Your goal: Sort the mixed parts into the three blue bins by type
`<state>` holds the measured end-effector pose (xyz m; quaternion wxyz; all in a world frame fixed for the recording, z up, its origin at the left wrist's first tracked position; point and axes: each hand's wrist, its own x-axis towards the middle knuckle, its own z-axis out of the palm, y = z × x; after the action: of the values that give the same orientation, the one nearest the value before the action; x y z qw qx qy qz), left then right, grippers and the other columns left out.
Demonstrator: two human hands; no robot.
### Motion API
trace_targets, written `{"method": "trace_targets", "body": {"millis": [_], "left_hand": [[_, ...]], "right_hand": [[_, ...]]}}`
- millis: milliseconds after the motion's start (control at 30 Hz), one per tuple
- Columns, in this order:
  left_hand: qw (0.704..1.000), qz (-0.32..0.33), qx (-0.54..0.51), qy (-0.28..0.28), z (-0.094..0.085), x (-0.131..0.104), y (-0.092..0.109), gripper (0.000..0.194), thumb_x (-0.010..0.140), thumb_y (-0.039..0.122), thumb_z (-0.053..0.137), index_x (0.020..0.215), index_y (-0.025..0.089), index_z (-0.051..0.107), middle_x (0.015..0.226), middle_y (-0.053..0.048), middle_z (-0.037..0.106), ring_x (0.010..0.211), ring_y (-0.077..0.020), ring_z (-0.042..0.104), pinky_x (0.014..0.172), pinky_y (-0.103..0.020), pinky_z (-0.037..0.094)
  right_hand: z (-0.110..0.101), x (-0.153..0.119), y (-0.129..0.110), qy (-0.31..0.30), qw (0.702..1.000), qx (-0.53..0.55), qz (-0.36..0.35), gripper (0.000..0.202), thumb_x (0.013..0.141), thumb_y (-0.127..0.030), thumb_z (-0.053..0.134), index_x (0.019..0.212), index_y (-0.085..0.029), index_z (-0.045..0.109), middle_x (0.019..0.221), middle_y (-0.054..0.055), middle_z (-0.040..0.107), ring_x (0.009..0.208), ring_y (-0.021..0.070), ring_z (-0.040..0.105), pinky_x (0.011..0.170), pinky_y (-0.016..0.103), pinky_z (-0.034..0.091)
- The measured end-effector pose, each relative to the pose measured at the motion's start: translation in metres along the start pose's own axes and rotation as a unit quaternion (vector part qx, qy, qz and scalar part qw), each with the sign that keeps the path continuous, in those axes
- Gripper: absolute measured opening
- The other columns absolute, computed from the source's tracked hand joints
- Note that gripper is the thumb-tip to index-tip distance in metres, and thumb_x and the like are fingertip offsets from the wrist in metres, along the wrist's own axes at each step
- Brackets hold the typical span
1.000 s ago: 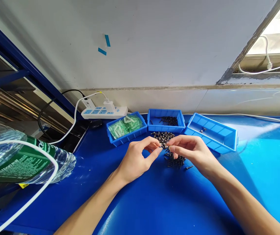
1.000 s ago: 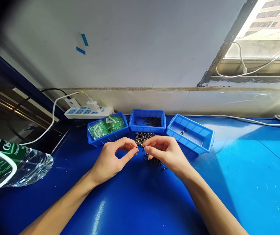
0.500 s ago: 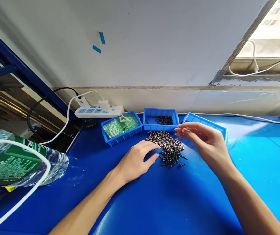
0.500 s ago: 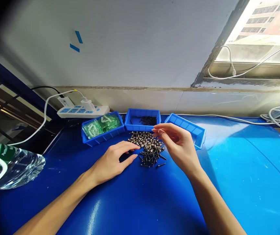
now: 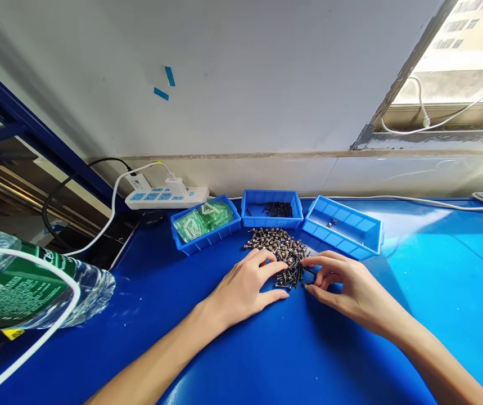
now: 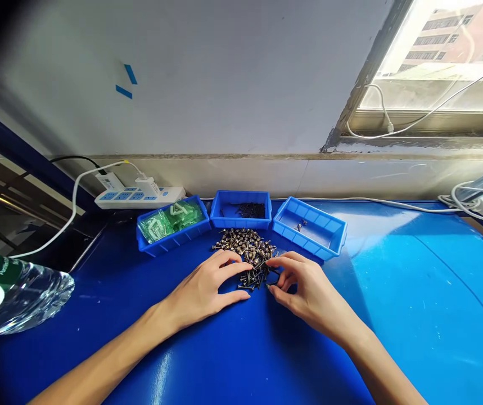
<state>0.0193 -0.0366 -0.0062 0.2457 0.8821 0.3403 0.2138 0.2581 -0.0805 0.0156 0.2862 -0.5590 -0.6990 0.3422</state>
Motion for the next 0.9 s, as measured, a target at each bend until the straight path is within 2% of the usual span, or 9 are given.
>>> {"method": "trace_targets", "body": {"millis": [167,267,400,600,700,767,900], "left_hand": [[0.996,-0.039,-0.048,-0.063,-0.017,0.016,-0.004,0.029,0.082,0.020,0.086,0.108,0.018,0.076,0.100,-0.003,0.070,0.075,-0.0148,0.068,0.075,-0.029,0.060],[0.995,-0.030,-0.058,-0.079,-0.031,0.020,-0.011,0.026,0.077,0.017,0.089,0.100,0.018,0.076,0.097,-0.001,0.068,0.071,-0.0127,0.065,0.069,-0.025,0.057],[0.997,-0.028,-0.043,-0.050,-0.041,0.014,-0.021,0.023,0.076,0.016,0.088,0.096,0.019,0.076,0.103,-0.002,0.066,0.074,-0.0129,0.064,0.068,-0.025,0.055],[0.999,-0.040,-0.034,0.007,-0.038,-0.001,-0.032,0.032,0.078,0.017,0.088,0.106,0.019,0.075,0.101,-0.002,0.068,0.074,-0.0142,0.067,0.072,-0.027,0.059],[0.999,-0.033,-0.009,0.033,-0.034,-0.005,-0.035,0.036,0.080,0.019,0.088,0.113,0.020,0.073,0.105,-0.002,0.068,0.081,-0.0167,0.070,0.076,-0.030,0.060],[0.999,-0.013,0.008,0.044,-0.034,-0.007,-0.035,0.037,0.081,0.020,0.087,0.115,0.020,0.071,0.106,-0.003,0.068,0.088,-0.0190,0.071,0.080,-0.031,0.061],[0.998,0.027,0.027,0.042,-0.035,-0.008,-0.032,0.033,0.083,0.019,0.085,0.113,0.018,0.071,0.104,-0.003,0.068,0.089,-0.0190,0.071,0.080,-0.031,0.059]], "right_hand": [[0.010,0.015,-0.001,-0.016,1.000,0.012,-0.022,0.023,0.086,-0.029,0.064,0.100,-0.017,0.076,0.094,0.008,0.072,0.064,0.0153,0.069,0.061,0.029,0.060],[0.013,0.024,-0.010,-0.040,0.998,-0.021,-0.035,0.020,0.085,-0.019,0.064,0.100,-0.016,0.077,0.090,0.007,0.075,0.066,0.0153,0.070,0.062,0.027,0.058],[0.017,0.041,-0.024,-0.087,0.992,-0.076,-0.048,0.017,0.082,-0.008,0.067,0.094,-0.016,0.076,0.078,0.004,0.075,0.064,0.0151,0.068,0.061,0.024,0.054],[0.013,0.070,-0.039,-0.171,0.975,-0.123,-0.071,0.034,0.082,-0.003,0.065,0.111,-0.019,0.073,0.076,0.001,0.076,0.061,0.0136,0.067,0.056,0.022,0.048],[0.008,0.072,-0.037,-0.180,0.976,-0.097,-0.079,0.033,0.083,-0.007,0.062,0.112,-0.019,0.075,0.076,0.001,0.076,0.063,0.0144,0.067,0.060,0.023,0.051],[0.003,0.068,-0.032,-0.140,0.985,-0.058,-0.083,0.028,0.084,-0.013,0.062,0.107,-0.019,0.077,0.078,0.002,0.076,0.066,0.0157,0.068,0.064,0.026,0.054],[-0.006,0.061,-0.018,-0.096,0.991,0.087,-0.023,0.019,0.083,-0.032,0.072,0.094,-0.018,0.080,0.078,0.006,0.079,0.073,0.0210,0.075,0.068,0.030,0.059]]}}
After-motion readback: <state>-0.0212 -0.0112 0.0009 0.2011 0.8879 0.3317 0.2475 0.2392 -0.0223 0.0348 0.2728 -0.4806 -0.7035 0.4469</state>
